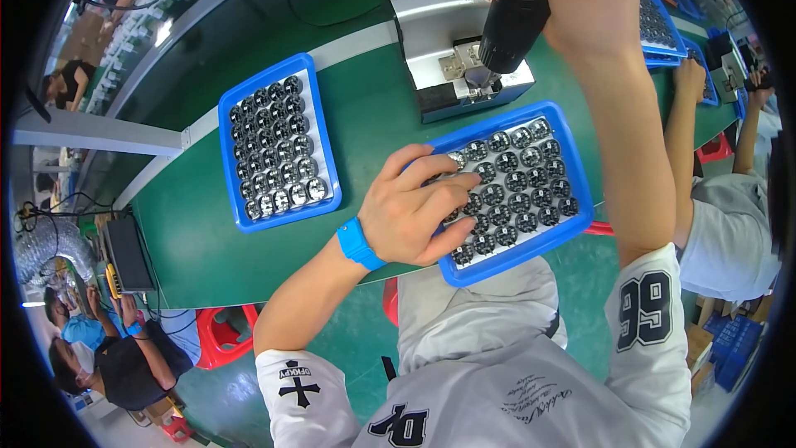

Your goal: The person assembles electronic components by driving screws into them with an electric screwdriver.

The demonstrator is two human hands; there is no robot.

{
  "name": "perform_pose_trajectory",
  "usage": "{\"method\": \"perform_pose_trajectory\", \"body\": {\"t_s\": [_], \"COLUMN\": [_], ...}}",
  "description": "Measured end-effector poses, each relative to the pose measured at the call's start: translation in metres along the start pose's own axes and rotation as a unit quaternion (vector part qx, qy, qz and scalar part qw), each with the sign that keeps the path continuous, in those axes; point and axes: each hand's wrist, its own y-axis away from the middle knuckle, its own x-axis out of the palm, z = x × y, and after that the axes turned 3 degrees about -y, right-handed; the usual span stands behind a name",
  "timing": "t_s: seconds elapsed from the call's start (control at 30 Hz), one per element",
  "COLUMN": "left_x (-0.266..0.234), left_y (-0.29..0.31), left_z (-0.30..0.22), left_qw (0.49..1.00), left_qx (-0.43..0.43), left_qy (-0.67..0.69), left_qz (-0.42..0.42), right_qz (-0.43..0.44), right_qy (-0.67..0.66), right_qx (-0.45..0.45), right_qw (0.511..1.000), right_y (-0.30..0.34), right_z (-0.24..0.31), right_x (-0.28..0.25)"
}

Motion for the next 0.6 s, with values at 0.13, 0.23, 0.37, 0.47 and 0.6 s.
{"method": "perform_pose_trajectory", "body": {"t_s": [0.13, 0.23, 0.37, 0.47, 0.6], "left_x": [0.001, 0.001, 0.002, 0.002, 0.002], "left_y": [0.002, 0.002, 0.002, 0.002, 0.001], "left_z": [0.001, 0.001, 0.001, 0.001, 0.001], "left_qw": [1.000, 1.000, 1.000, 1.000, 1.000], "left_qx": [-0.001, -0.006, -0.012, -0.012, -0.016], "left_qy": [-0.002, -0.004, -0.004, -0.003, -0.002], "left_qz": [0.003, 0.002, -0.001, 0.003, 0.003], "right_qz": [-0.025, -0.033, -0.045, -0.038, -0.009], "right_qy": [-0.006, 0.004, 0.067, 0.048, 0.035], "right_qx": [-0.015, -0.006, -0.018, -0.012, 0.010], "right_qw": [1.000, 0.999, 0.997, 0.998, 0.999], "right_y": [0.008, 0.017, 0.023, 0.017, 0.008], "right_z": [-0.001, -0.004, -0.010, -0.011, -0.012], "right_x": [0.005, 0.006, 0.010, 0.011, 0.012]}}
